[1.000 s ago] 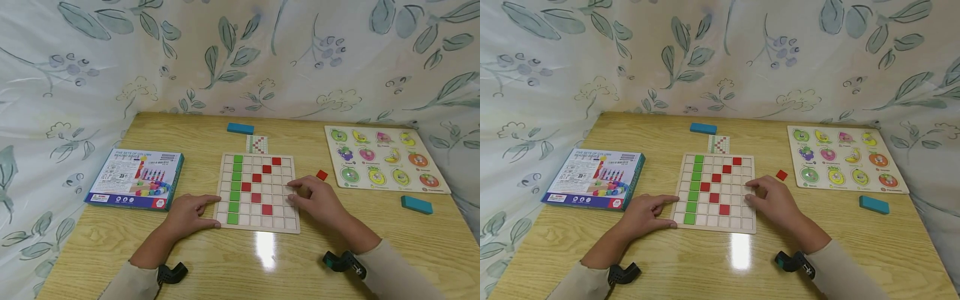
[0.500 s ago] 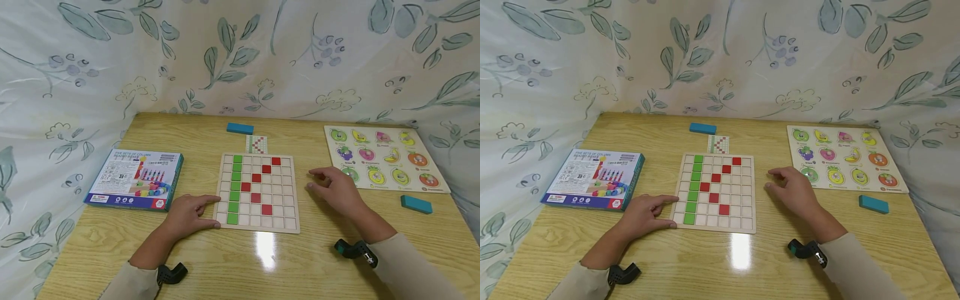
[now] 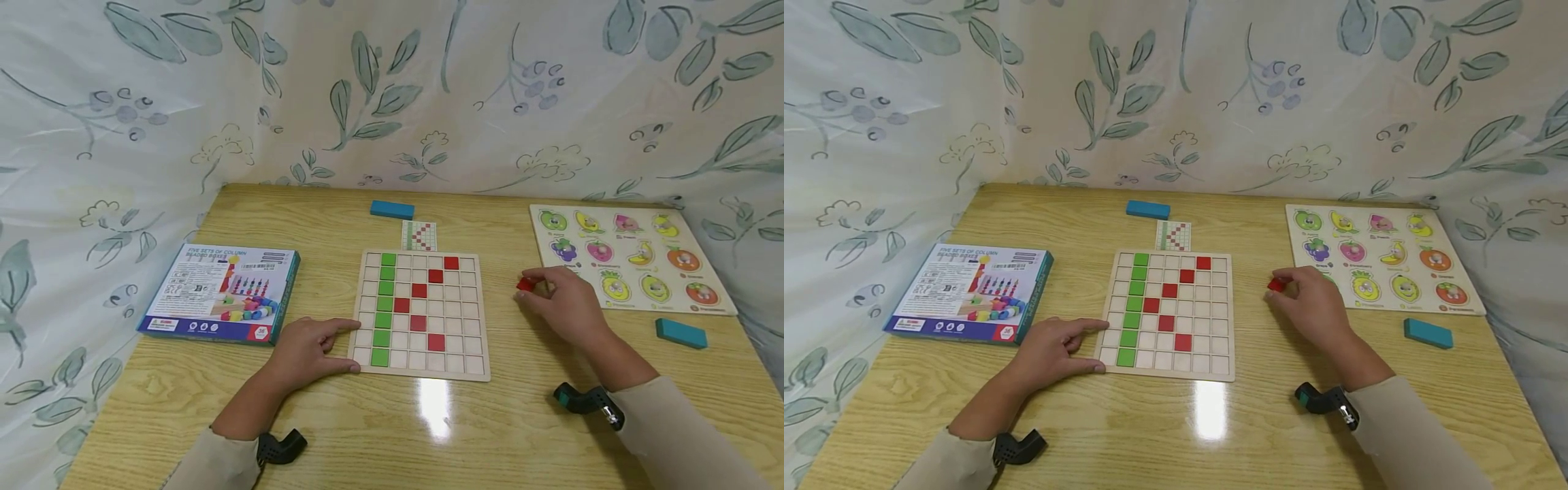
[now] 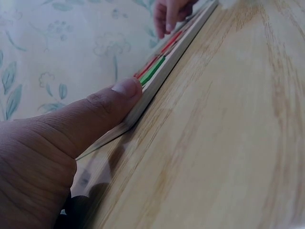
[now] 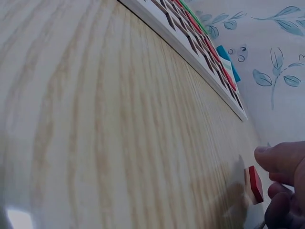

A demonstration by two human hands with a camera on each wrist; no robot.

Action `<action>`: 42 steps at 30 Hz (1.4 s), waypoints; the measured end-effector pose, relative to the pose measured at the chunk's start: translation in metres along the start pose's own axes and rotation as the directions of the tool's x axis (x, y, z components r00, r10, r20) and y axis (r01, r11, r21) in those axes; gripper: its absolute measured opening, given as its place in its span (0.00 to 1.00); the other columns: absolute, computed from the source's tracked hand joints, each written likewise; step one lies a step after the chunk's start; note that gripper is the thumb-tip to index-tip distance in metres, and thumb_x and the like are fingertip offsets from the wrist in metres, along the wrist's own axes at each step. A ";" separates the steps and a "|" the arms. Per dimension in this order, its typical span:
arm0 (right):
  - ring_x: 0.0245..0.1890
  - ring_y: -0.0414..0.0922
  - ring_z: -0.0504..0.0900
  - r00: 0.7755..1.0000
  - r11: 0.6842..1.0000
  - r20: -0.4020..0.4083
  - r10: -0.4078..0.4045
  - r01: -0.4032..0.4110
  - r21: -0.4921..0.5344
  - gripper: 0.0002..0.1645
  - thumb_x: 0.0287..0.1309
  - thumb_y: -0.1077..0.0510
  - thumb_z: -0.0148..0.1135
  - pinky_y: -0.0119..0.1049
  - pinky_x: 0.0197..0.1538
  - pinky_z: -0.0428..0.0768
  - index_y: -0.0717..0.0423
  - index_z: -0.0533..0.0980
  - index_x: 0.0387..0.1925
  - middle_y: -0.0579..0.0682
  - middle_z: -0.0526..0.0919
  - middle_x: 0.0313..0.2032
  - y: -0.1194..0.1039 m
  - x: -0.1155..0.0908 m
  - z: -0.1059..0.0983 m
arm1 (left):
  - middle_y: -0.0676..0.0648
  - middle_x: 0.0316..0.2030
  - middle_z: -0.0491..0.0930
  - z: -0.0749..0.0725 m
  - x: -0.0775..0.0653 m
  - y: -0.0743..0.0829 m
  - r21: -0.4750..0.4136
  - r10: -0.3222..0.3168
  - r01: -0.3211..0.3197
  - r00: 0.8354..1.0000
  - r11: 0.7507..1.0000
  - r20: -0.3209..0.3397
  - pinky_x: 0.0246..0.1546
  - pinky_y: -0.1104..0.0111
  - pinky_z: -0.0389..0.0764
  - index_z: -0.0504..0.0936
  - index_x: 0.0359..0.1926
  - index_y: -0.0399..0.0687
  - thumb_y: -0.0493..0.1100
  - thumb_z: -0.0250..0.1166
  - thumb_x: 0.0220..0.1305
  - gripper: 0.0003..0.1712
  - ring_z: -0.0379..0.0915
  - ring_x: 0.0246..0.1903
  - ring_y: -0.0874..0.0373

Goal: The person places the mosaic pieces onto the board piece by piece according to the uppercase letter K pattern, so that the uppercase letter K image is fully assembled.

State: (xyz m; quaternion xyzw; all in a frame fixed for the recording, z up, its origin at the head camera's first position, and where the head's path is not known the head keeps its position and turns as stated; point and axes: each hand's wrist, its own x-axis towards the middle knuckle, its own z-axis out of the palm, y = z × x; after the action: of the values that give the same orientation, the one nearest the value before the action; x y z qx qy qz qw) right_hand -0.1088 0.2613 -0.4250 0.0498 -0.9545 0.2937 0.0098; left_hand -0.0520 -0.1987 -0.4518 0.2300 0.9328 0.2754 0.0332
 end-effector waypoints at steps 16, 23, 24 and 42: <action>0.49 0.60 0.79 0.997 0.997 0.045 0.056 -0.054 -0.050 0.21 0.66 0.59 0.74 0.49 0.45 0.73 0.63 0.84 0.58 0.67 0.83 0.56 0.004 0.002 0.001 | 0.67 0.17 0.57 0.002 0.000 -0.002 0.002 0.008 -0.008 1.000 1.000 -0.010 0.32 0.66 0.61 0.88 0.62 0.60 0.67 0.83 0.50 0.39 0.48 0.20 0.71; 0.53 0.61 0.79 0.994 0.997 0.080 0.076 -0.073 -0.041 0.19 0.66 0.59 0.73 0.51 0.49 0.74 0.61 0.86 0.57 0.67 0.84 0.55 0.002 0.003 0.001 | 0.67 0.17 0.57 0.002 0.000 -0.002 0.006 0.015 -0.015 1.000 1.000 -0.014 0.33 0.65 0.62 0.88 0.61 0.59 0.67 0.83 0.50 0.39 0.48 0.20 0.72; 0.54 0.62 0.79 0.994 0.997 0.081 0.076 -0.074 -0.038 0.19 0.65 0.60 0.73 0.53 0.51 0.75 0.61 0.85 0.57 0.67 0.84 0.55 0.001 0.003 0.001 | 0.67 0.17 0.57 0.002 -0.001 -0.002 0.006 0.015 -0.015 1.000 1.000 -0.014 0.33 0.65 0.62 0.88 0.61 0.59 0.67 0.83 0.50 0.39 0.48 0.20 0.71; 0.54 0.61 0.78 0.989 0.997 0.121 0.080 -0.077 -0.026 0.20 0.65 0.61 0.72 0.56 0.54 0.75 0.62 0.84 0.57 0.66 0.83 0.57 -0.006 -0.003 0.002 | 0.67 0.18 0.57 0.001 -0.001 -0.002 0.007 0.008 -0.008 1.000 1.000 -0.010 0.30 0.67 0.59 0.88 0.62 0.59 0.67 0.83 0.50 0.39 0.48 0.21 0.71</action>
State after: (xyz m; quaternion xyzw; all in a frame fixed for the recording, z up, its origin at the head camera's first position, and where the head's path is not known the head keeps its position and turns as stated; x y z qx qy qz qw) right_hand -0.1055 0.2555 -0.4239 0.0298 -0.9577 0.2799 -0.0596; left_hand -0.0521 -0.1997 -0.4541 0.2323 0.9331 0.2733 0.0269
